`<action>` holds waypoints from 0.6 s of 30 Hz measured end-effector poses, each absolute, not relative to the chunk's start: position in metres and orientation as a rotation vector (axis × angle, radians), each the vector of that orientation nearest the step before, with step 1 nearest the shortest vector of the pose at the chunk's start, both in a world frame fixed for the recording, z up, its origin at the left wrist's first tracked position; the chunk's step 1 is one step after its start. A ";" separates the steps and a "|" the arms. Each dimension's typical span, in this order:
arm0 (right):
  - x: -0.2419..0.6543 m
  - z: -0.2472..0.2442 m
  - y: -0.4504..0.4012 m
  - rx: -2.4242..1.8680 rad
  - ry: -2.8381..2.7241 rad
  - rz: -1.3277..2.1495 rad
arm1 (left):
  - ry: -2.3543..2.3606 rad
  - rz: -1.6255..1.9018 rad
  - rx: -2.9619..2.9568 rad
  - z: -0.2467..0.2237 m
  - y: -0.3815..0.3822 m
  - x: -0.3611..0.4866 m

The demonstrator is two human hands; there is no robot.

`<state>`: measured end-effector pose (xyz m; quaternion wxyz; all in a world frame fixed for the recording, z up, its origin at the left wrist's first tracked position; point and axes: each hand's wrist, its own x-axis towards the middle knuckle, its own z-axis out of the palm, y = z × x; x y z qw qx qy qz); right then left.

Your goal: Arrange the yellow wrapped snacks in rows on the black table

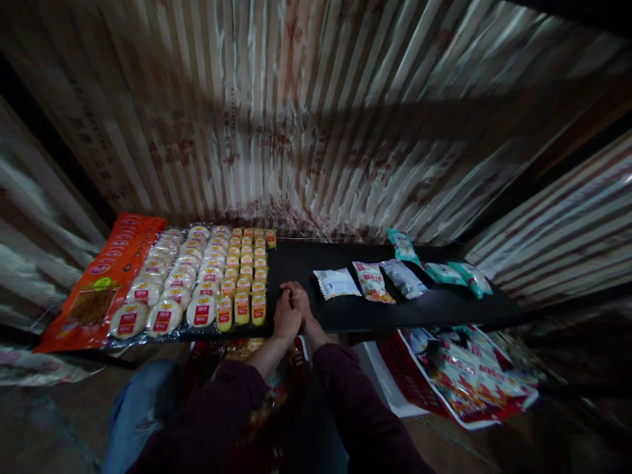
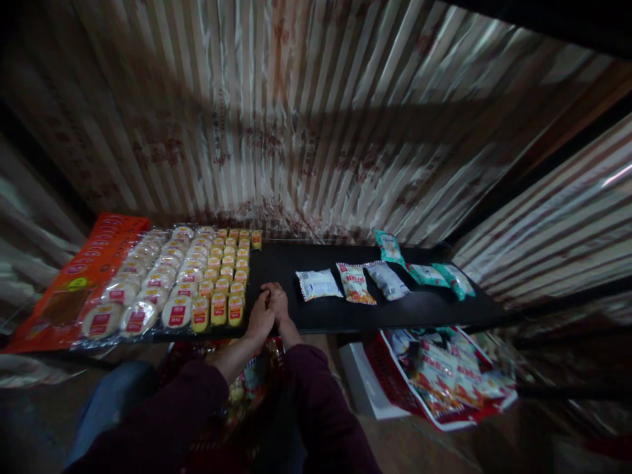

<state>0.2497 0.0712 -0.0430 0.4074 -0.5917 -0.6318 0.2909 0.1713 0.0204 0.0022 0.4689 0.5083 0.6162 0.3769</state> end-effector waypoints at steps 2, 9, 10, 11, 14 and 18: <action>0.247 -0.039 0.044 -1.517 -1.578 0.708 | 1.507 0.933 1.315 0.001 -0.005 0.166; 0.212 -0.048 -0.055 -1.519 -1.618 0.606 | 1.335 1.001 1.535 -0.020 -0.094 0.116; 0.205 -0.057 -0.070 -1.519 -1.648 0.628 | 1.312 0.984 1.565 -0.029 -0.106 0.103; 0.197 -0.066 -0.084 -1.519 -1.694 0.682 | 1.297 0.944 1.593 -0.039 -0.118 0.089; 0.175 -0.099 -0.119 -1.627 -1.774 0.889 | 1.414 0.820 1.606 -0.077 -0.148 0.048; 0.154 -0.129 -0.136 -1.607 -1.696 1.094 | 1.680 0.827 1.393 -0.113 -0.159 0.012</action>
